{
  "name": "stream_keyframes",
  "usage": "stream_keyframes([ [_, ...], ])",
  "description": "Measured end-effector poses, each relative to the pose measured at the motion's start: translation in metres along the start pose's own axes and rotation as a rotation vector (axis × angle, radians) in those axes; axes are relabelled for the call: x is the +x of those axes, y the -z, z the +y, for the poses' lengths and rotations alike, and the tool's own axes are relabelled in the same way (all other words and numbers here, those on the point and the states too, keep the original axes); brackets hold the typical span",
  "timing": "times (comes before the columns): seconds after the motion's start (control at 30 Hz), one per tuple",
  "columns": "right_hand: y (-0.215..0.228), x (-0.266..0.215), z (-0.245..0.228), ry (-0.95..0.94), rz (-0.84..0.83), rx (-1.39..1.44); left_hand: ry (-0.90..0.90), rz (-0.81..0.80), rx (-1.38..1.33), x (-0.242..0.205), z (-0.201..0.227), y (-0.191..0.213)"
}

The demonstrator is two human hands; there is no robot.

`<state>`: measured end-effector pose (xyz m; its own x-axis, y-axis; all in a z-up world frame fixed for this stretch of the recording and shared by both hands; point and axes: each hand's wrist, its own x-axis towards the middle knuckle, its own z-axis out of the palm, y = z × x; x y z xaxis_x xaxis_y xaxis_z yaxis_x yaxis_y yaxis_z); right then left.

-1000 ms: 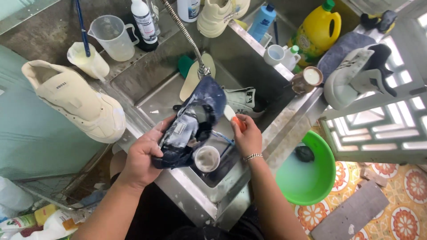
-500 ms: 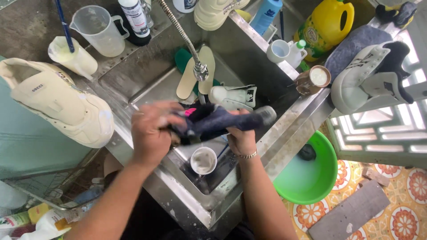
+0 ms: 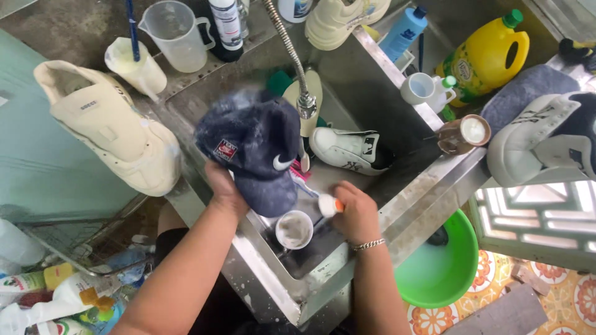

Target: Scrubbing and rinsing a baseball cap in a sink using a brush and cleaning solution.

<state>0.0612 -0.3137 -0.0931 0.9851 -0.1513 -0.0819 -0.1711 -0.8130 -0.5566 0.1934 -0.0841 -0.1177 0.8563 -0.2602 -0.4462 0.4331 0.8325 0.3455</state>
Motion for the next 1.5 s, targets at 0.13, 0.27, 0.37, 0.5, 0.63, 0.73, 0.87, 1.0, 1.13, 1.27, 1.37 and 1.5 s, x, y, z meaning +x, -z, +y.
stream_keyframes([
  [0.13,0.003,0.007,-0.013,-0.178,-0.256,-0.134,0.037,-0.073,-0.106,0.010,0.012,0.001],
  [0.27,-0.050,0.006,0.019,0.029,-0.679,-0.054,0.057,-0.085,-0.081,0.013,0.007,0.006],
  [0.37,-0.084,0.006,0.013,0.045,-0.905,-0.112,0.054,-0.036,-0.050,0.017,0.001,0.011],
  [0.5,-0.181,0.000,0.048,0.046,-1.045,-0.439,0.154,-0.144,-0.149,0.019,-0.002,0.008],
  [0.63,-0.155,-0.001,0.038,-0.005,-1.003,-0.427,0.167,-0.171,-0.180,0.015,-0.003,0.004],
  [0.73,-0.111,0.007,0.013,-0.046,-0.922,-0.421,0.200,-0.138,-0.127,0.019,-0.005,0.008],
  [0.87,-0.036,-0.007,-0.042,-0.170,-0.639,-0.336,0.182,-0.124,-0.146,0.030,-0.013,0.025],
  [1.0,0.005,-0.033,-0.053,-0.310,-0.235,-0.292,0.243,-0.135,-0.118,0.032,-0.018,0.024],
  [1.13,0.012,-0.030,-0.032,-0.387,0.086,-0.190,0.337,-0.087,-0.114,0.018,-0.011,0.009],
  [1.27,-0.014,-0.019,-0.001,-0.136,0.530,0.353,0.417,-0.397,-0.249,0.011,-0.015,0.016],
  [1.37,-0.024,-0.003,-0.011,-0.004,0.565,0.421,0.430,-0.603,-0.269,0.007,-0.016,0.011],
  [1.5,-0.030,0.018,-0.018,0.019,0.483,0.400,0.296,-0.398,0.021,0.008,-0.035,0.015],
])
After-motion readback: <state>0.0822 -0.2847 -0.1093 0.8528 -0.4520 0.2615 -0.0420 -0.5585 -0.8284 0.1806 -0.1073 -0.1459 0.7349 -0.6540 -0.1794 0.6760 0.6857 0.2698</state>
